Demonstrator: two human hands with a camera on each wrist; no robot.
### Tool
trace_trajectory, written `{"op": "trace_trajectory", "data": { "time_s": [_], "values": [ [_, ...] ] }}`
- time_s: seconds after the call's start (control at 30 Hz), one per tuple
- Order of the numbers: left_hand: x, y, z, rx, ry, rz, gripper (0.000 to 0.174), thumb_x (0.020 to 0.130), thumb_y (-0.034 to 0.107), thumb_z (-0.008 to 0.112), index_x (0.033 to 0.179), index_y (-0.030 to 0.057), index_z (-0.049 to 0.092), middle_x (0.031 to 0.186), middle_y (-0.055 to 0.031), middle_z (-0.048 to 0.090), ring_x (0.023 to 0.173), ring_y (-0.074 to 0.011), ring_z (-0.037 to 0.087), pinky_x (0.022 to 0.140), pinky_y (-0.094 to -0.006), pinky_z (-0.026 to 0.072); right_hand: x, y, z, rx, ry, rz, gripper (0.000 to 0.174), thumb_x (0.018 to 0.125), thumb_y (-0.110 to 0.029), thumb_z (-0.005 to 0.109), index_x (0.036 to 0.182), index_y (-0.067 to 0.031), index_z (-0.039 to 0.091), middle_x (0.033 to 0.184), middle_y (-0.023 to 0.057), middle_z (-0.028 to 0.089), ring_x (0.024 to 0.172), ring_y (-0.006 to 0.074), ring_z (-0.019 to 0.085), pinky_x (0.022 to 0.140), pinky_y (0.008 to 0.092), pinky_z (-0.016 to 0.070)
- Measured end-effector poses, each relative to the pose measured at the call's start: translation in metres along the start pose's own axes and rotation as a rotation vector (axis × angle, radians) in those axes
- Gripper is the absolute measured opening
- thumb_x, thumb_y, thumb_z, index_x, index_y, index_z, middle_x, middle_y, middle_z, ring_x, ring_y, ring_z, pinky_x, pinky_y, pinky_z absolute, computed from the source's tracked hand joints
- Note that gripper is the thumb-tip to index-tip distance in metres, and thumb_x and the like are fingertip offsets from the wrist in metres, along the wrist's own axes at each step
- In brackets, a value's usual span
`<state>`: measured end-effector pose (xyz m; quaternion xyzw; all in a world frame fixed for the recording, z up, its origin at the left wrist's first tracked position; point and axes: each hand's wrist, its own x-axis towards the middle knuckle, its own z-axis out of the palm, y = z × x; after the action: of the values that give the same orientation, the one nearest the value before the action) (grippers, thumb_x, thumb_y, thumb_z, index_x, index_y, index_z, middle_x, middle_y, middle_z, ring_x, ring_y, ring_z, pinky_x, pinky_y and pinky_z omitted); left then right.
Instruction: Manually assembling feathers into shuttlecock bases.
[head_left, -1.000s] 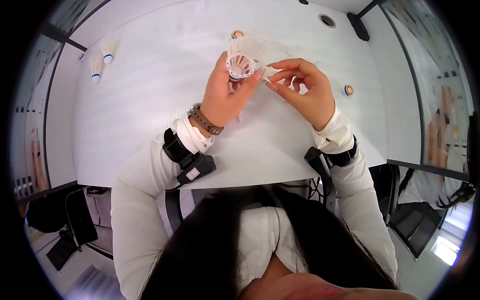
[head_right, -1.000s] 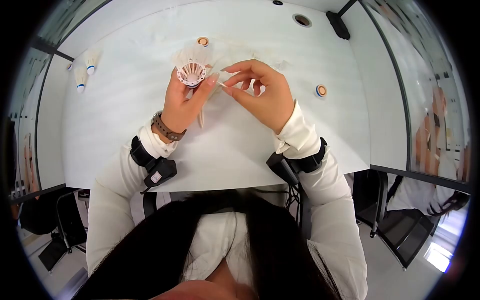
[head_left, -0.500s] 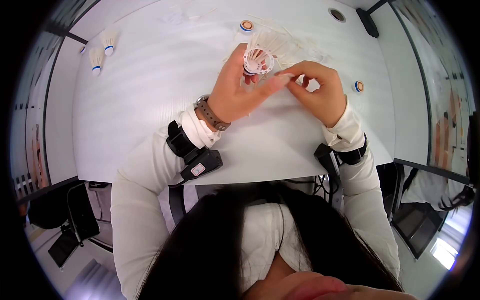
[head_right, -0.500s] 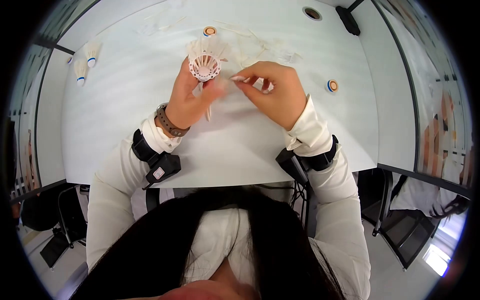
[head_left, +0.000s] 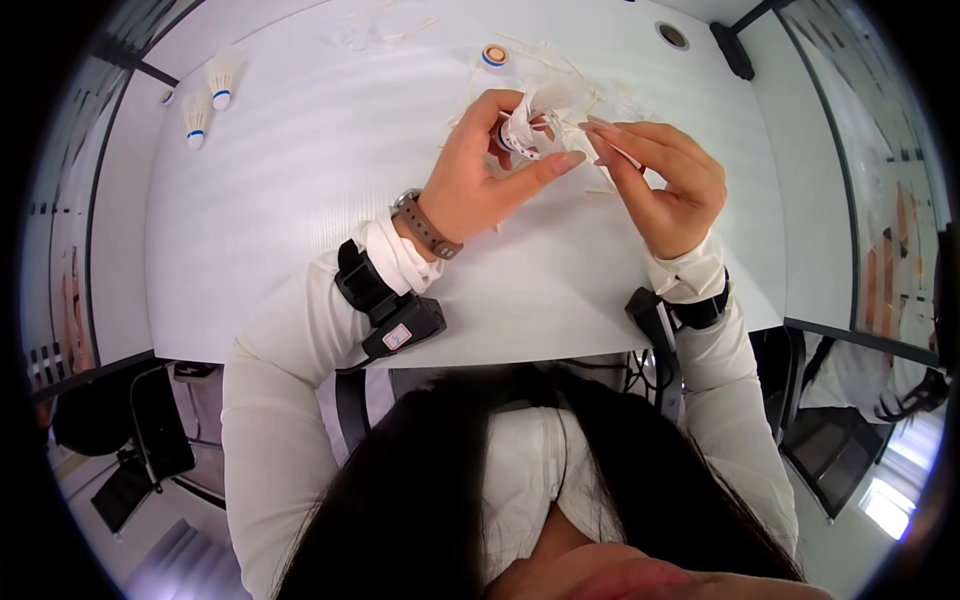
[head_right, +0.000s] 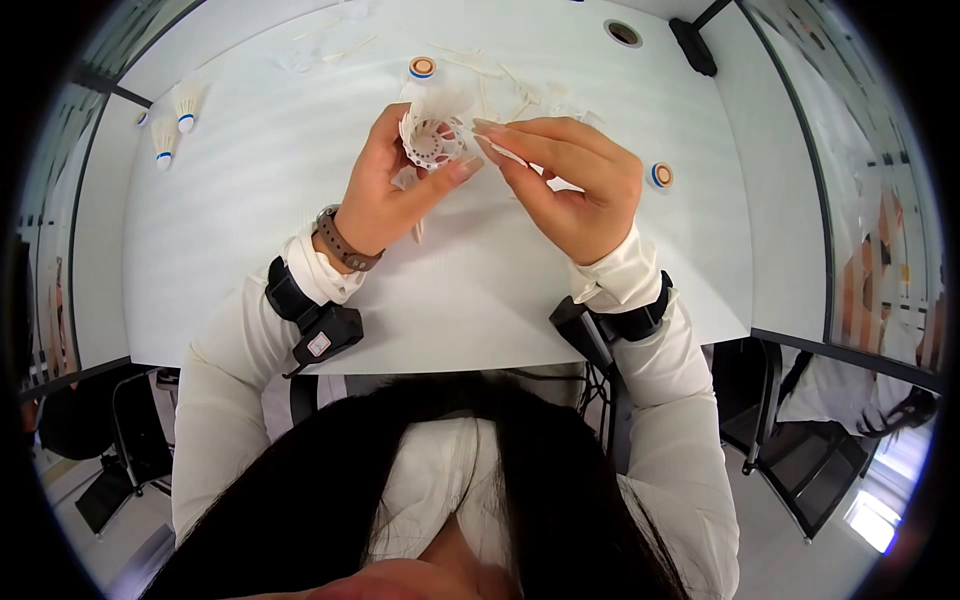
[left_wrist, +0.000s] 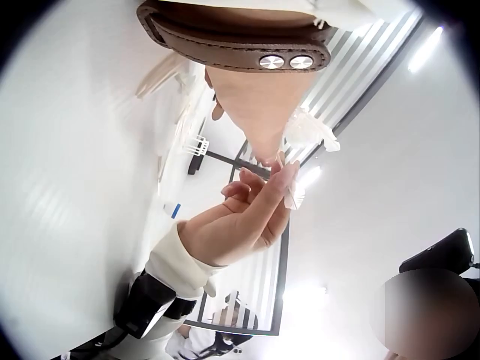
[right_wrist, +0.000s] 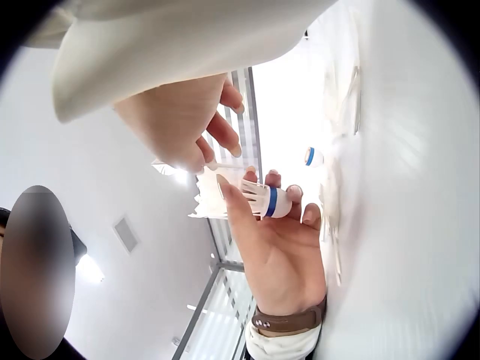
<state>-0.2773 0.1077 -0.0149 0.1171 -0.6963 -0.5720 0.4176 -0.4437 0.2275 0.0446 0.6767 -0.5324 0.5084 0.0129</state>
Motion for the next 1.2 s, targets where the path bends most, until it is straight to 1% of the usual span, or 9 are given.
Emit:
{"op": "trace_trajectory", "data": {
  "time_s": [0.13, 0.23, 0.33, 0.53, 0.63, 0.73, 0.93, 1.13, 1.2],
  "values": [
    [0.0, 0.003, 0.001, -0.013, -0.013, -0.015, 0.048, 0.081, 0.029, 0.083, 0.114, 0.0039, 0.059, 0.092, -0.0014, 0.064, 0.074, -0.0069, 0.055, 0.063, -0.023, 0.0453, 0.001, -0.007, 0.0, -0.027, 0.034, -0.027, 0.027, 0.08, 0.006, 0.072, 0.105, -0.005, 0.076, 0.097, 0.0075, 0.076, 0.074, 0.0116, 0.069, 0.053, 0.0211, 0.0506],
    [0.0, 0.004, 0.0, 0.02, -0.02, -0.019, 0.049, 0.081, 0.029, 0.083, 0.116, 0.0038, 0.06, 0.092, -0.0014, 0.064, 0.073, -0.007, 0.055, 0.063, -0.0232, 0.0455, -0.002, -0.006, 0.001, 0.038, 0.015, 0.031, 0.027, 0.081, 0.005, 0.073, 0.105, -0.0064, 0.077, 0.096, 0.0069, 0.076, 0.073, 0.011, 0.068, 0.052, 0.0202, 0.0487],
    [0.0, 0.004, 0.0, 0.025, -0.003, -0.011, 0.048, 0.081, 0.029, 0.083, 0.116, 0.0037, 0.06, 0.092, -0.0021, 0.065, 0.074, -0.0078, 0.057, 0.063, -0.0235, 0.0464, 0.0, -0.006, 0.002, 0.011, 0.015, 0.065, 0.023, 0.082, 0.002, 0.074, 0.103, -0.007, 0.077, 0.092, 0.0055, 0.076, 0.072, 0.0102, 0.068, 0.05, 0.0207, 0.0454],
    [-0.001, -0.004, -0.001, 0.06, -0.001, 0.0, 0.05, 0.081, 0.028, 0.084, 0.116, 0.0023, 0.06, 0.099, -0.0053, 0.065, 0.082, -0.0124, 0.062, 0.064, -0.0245, 0.0496, 0.003, -0.007, 0.004, -0.064, 0.067, 0.179, 0.01, 0.083, -0.007, 0.077, 0.094, -0.0049, 0.078, 0.077, 0.0033, 0.073, 0.063, 0.0098, 0.061, 0.049, 0.0229, 0.0407],
    [-0.001, 0.001, -0.003, 0.127, -0.035, -0.019, 0.051, 0.08, 0.027, 0.083, 0.118, 0.0014, 0.06, 0.102, -0.006, 0.065, 0.085, -0.0142, 0.062, 0.064, -0.0249, 0.0503, 0.002, -0.009, 0.005, -0.082, 0.088, 0.178, 0.008, 0.083, -0.009, 0.078, 0.09, -0.0036, 0.077, 0.074, 0.0035, 0.071, 0.061, 0.0101, 0.059, 0.048, 0.023, 0.0406],
    [-0.002, 0.007, -0.007, 0.198, -0.106, -0.042, 0.043, 0.09, 0.012, 0.075, 0.126, 0.0007, 0.055, 0.108, -0.0038, 0.062, 0.093, -0.0093, 0.06, 0.075, -0.0245, 0.0504, 0.004, -0.012, 0.005, -0.111, 0.068, 0.208, 0.008, 0.083, -0.009, 0.078, 0.087, -0.0022, 0.075, 0.072, 0.004, 0.069, 0.06, 0.0106, 0.059, 0.048, 0.0238, 0.0407],
    [-0.001, 0.012, -0.006, 0.139, -0.109, -0.095, 0.042, 0.09, 0.015, 0.075, 0.125, 0.0008, 0.056, 0.102, -0.0014, 0.062, 0.089, -0.0082, 0.058, 0.075, -0.0234, 0.0476, 0.004, -0.006, 0.006, -0.153, 0.037, 0.194, 0.007, 0.085, -0.008, 0.076, 0.087, -0.0022, 0.072, 0.071, 0.0034, 0.067, 0.061, 0.0115, 0.059, 0.048, 0.0242, 0.0408],
    [0.0, 0.007, -0.009, 0.194, -0.121, -0.039, 0.041, 0.091, 0.016, 0.074, 0.125, 0.0008, 0.056, 0.101, -0.0006, 0.061, 0.089, -0.0075, 0.058, 0.076, -0.0233, 0.0466, 0.003, -0.001, 0.008, -0.079, 0.037, 0.229, 0.008, 0.086, -0.009, 0.076, 0.089, -0.0026, 0.072, 0.074, 0.0036, 0.067, 0.06, 0.0115, 0.058, 0.049, 0.0248, 0.0414],
    [0.0, 0.006, -0.009, 0.175, -0.127, -0.058, 0.041, 0.092, 0.015, 0.073, 0.126, 0.0006, 0.056, 0.102, -0.0008, 0.061, 0.09, -0.0077, 0.058, 0.077, -0.0237, 0.0467, 0.004, -0.003, 0.009, -0.048, 0.015, 0.261, 0.009, 0.086, -0.01, 0.076, 0.087, -0.0024, 0.072, 0.073, 0.0036, 0.067, 0.06, 0.0114, 0.057, 0.05, 0.0248, 0.0415]
  ]
}}
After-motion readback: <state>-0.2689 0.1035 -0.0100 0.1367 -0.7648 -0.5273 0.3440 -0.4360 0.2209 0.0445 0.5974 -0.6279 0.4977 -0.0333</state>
